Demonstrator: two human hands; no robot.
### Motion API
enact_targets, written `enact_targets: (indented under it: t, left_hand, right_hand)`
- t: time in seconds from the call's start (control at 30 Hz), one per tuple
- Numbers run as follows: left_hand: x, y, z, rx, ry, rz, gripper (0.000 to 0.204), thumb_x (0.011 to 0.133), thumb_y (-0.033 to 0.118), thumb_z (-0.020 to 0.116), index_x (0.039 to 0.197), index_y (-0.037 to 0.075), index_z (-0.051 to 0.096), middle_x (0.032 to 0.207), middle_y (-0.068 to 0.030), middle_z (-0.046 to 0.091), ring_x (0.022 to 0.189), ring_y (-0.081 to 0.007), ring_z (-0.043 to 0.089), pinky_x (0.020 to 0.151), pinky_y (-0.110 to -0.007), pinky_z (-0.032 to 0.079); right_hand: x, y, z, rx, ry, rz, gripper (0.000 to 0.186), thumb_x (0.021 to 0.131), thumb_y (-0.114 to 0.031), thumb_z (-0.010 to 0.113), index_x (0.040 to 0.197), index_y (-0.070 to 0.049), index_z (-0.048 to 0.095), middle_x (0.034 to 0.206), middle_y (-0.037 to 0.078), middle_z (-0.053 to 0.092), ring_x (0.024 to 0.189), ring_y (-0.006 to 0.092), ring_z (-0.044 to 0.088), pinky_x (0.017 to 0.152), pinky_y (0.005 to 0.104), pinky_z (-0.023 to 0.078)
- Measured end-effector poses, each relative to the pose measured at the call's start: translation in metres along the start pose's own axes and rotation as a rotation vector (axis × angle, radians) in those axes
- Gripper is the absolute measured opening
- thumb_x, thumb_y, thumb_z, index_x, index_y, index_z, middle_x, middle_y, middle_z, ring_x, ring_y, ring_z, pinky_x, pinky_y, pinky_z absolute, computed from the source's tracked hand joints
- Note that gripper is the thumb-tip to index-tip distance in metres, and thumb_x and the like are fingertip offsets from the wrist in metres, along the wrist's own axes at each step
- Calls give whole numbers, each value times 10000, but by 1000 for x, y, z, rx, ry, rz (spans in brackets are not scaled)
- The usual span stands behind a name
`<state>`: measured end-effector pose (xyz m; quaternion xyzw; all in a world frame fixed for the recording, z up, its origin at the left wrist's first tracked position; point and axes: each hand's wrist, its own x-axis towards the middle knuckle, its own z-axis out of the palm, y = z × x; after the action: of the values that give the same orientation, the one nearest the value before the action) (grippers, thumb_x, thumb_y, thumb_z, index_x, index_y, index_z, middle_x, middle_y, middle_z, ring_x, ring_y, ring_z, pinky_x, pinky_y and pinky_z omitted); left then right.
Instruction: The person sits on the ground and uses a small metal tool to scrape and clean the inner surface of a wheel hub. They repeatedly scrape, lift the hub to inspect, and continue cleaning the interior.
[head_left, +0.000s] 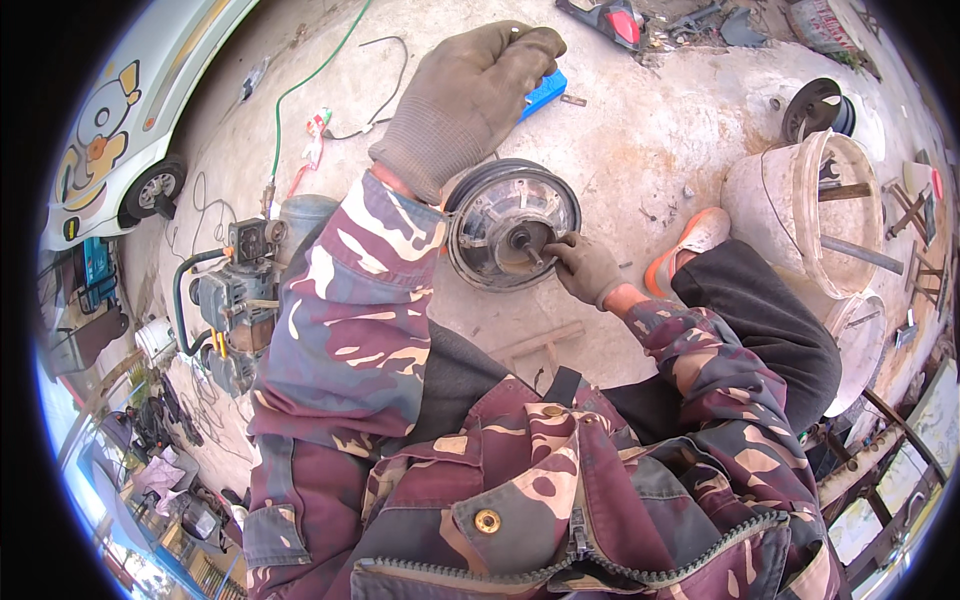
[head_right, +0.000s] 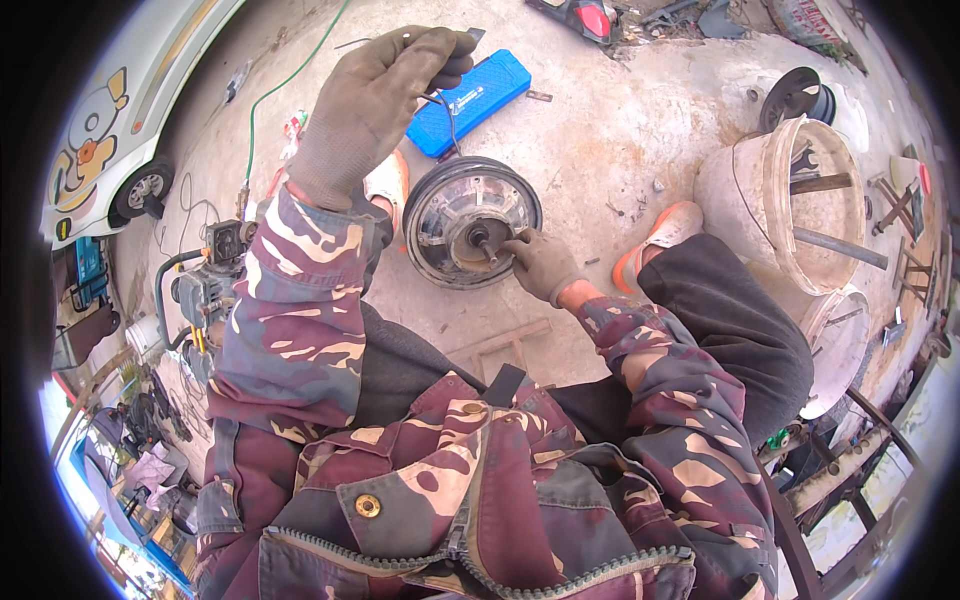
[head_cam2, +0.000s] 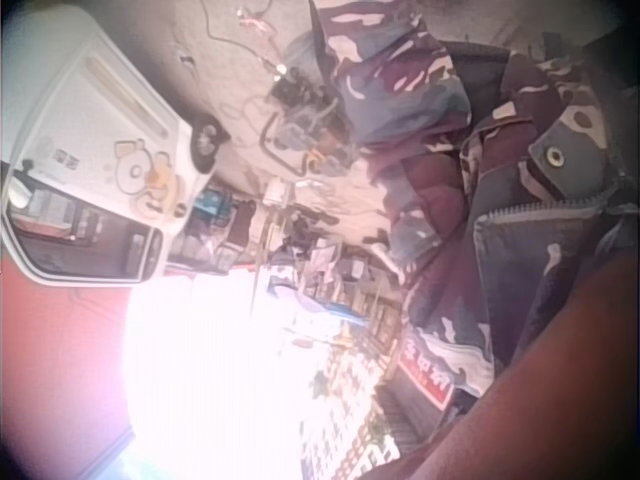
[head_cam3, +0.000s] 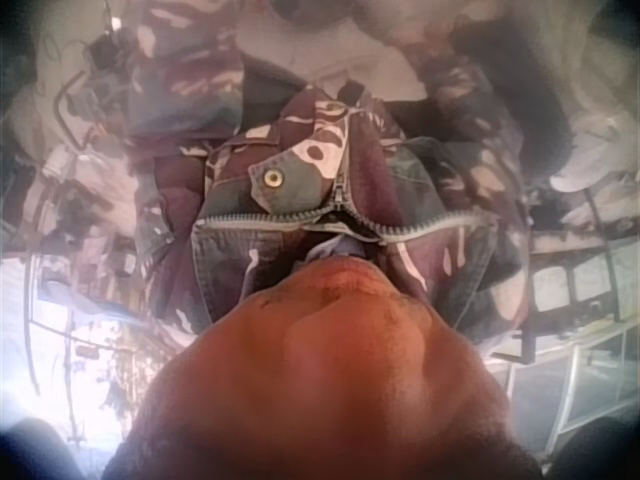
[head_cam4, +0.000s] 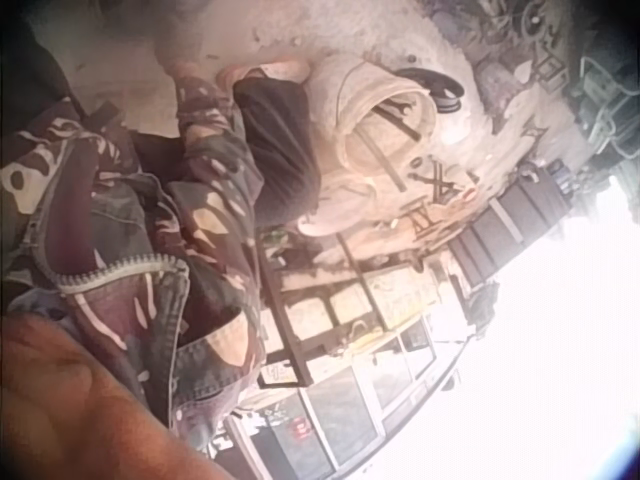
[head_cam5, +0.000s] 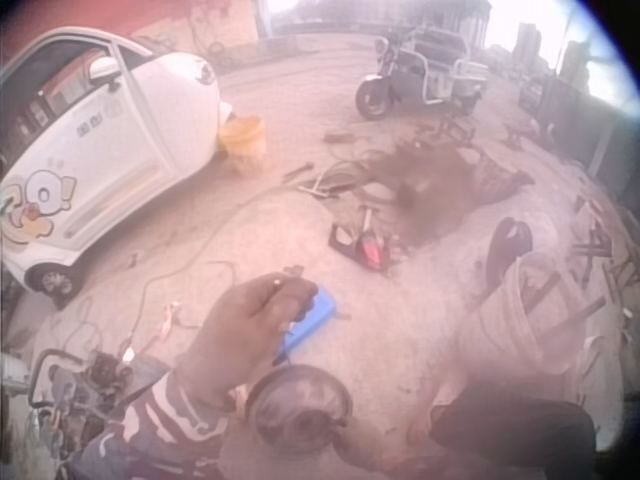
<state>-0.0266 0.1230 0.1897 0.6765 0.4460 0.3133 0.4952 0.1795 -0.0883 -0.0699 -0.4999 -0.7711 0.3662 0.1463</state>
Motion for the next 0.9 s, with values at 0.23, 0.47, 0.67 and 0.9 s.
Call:
enact_targets:
  t: [0.23,0.47,0.67,0.9]
  left_hand:
    - [-3,-2,-4,16,-3,-58,389,1120,241,517,1319,-54,674,1182,-128,722,1090,-189,674,1009,-330,533]
    - [-7,-9,-7,66,35,-6,388,1086,293,546,1250,-16,715,1083,-140,741,1003,-208,699,940,-336,548]
    - [-7,-7,-7,148,64,5,435,1053,396,572,1215,26,735,984,-147,746,910,-238,710,879,-360,550]
    - [-10,6,-8,149,0,-37,404,1095,269,527,1287,-44,697,1152,-138,744,1073,-204,696,1003,-335,538]
  right_hand:
    - [3,-8,12,58,-183,68,365,939,-200,602,1294,-177,683,1179,166,684,1078,376,689,913,474,557]
    - [13,-28,14,85,-261,-14,390,941,-204,616,1326,-169,667,1162,170,680,1056,383,685,913,484,551]
    - [17,-36,12,53,-326,16,415,938,-210,621,1348,-174,669,1189,187,684,1080,384,683,941,473,549]
    - [21,-14,-6,425,-390,324,317,946,-284,678,1152,-64,776,1039,114,781,893,230,738,840,379,580]
